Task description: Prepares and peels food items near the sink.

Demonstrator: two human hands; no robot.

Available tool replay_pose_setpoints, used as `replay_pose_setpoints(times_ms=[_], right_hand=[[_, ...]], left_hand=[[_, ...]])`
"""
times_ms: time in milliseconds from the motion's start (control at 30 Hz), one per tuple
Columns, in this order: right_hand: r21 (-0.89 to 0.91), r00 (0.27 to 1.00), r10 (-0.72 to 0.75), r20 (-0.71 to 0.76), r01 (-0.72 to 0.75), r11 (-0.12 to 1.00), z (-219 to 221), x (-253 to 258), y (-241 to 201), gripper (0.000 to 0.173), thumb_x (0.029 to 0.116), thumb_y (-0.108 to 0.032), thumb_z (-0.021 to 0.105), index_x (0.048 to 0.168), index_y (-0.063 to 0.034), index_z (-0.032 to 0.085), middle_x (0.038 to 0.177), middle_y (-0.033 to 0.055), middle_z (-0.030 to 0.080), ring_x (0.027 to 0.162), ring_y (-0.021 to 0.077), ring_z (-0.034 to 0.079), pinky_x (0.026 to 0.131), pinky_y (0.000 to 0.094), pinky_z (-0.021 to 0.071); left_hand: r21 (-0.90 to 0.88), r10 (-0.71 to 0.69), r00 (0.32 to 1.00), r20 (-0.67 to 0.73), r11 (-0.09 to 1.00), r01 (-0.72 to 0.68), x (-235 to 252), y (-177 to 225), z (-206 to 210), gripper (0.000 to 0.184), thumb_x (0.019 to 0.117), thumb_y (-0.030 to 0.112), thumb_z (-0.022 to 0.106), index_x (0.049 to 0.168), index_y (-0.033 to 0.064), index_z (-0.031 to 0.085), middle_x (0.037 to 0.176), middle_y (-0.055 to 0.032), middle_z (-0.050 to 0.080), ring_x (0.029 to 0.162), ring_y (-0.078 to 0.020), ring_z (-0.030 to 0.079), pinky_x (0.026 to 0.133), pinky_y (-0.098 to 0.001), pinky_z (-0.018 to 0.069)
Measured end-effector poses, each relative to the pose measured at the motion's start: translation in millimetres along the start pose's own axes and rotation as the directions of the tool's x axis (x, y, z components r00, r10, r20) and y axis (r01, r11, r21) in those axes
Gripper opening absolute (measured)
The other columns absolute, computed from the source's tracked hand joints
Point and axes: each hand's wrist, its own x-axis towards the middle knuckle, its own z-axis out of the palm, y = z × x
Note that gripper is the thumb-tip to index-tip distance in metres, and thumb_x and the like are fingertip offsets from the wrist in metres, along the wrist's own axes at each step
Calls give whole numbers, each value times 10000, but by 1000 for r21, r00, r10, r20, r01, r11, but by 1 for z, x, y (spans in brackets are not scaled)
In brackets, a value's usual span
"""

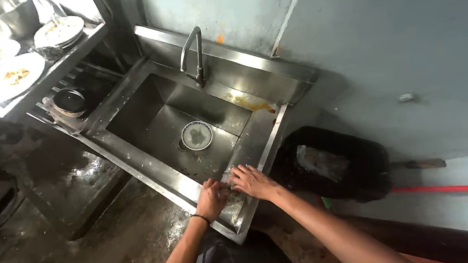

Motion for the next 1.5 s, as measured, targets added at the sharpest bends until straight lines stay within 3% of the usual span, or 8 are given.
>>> replay_pose_setpoints(times_ms=[167,533,667,867,1133,1233,1367,1500], right_hand=[[-112,995,-19,96,30,993,5,-4,-6,370,1097,-312,460,1210,-15,649,1346,193,591,1290,374,556,1018,584,477],[-69,974,70,214,-56,996,-40,-26,-9,371,1084,-352,445,1105,-67,681,1208,121,642,1219,321,571,1024,558,429],[228,957,290,33,-289,930,-69,-45,21,403,1098,-382,421,1076,-88,695,1118,95,644,1131,292,597,967,540,461],[837,902,391,-183,-66,544,-91,-67,-4,282,1045,-303,562,1210,-171,748,1075,-10,647,914,111,612,801,309,546],[244,684,216,-697,-57,968,-102,-66,-60,287,1007,-263,607,1253,-222,750,984,3,642,915,138,622,783,317,552],[516,588,429,-686,-22,856,-105,-60,-78,234,989,-251,644,1153,-138,767,946,-21,662,780,42,637,686,211,583],[936,702,639,-315,119,331,-113,-57,-97,228,1030,-165,545,1036,-73,753,913,50,719,760,156,665,703,316,578],[859,747,559,-360,32,511,-106,-58,-107,276,1018,-184,517,962,-104,776,1006,-14,679,890,74,637,775,245,551]], left_hand=[[-66,-72,997,2,995,72,-9,6,4,436,888,271,783,1225,29,651,1203,-140,674,1172,-262,638,1064,-429,502],[-102,-166,979,121,979,179,-5,18,-5,371,861,208,799,1191,61,714,1178,-133,684,1087,-238,666,1000,-425,534],[-73,-134,981,139,987,145,-10,14,-9,397,850,221,817,1183,33,708,1163,-149,686,1072,-254,666,1001,-425,527],[-233,32,999,-34,972,-39,-19,25,-9,393,912,404,736,1115,68,743,1073,-77,719,1028,-177,679,963,-381,551],[-788,50,976,-212,581,-201,-36,115,-47,244,961,123,713,1168,-6,705,916,-115,742,790,-172,703,777,-330,596],[-765,140,939,-314,548,-338,-35,116,-45,298,872,80,808,1143,10,707,1018,-109,712,784,-168,678,728,-320,600],[-765,145,936,-321,543,-347,-34,110,-42,284,982,111,671,1257,41,693,1300,-132,634,1085,-255,671,912,-411,607],[-721,159,921,-357,579,-380,-38,107,-42,155,981,78,675,1101,12,747,1107,-122,703,894,-210,704,807,-367,626]])
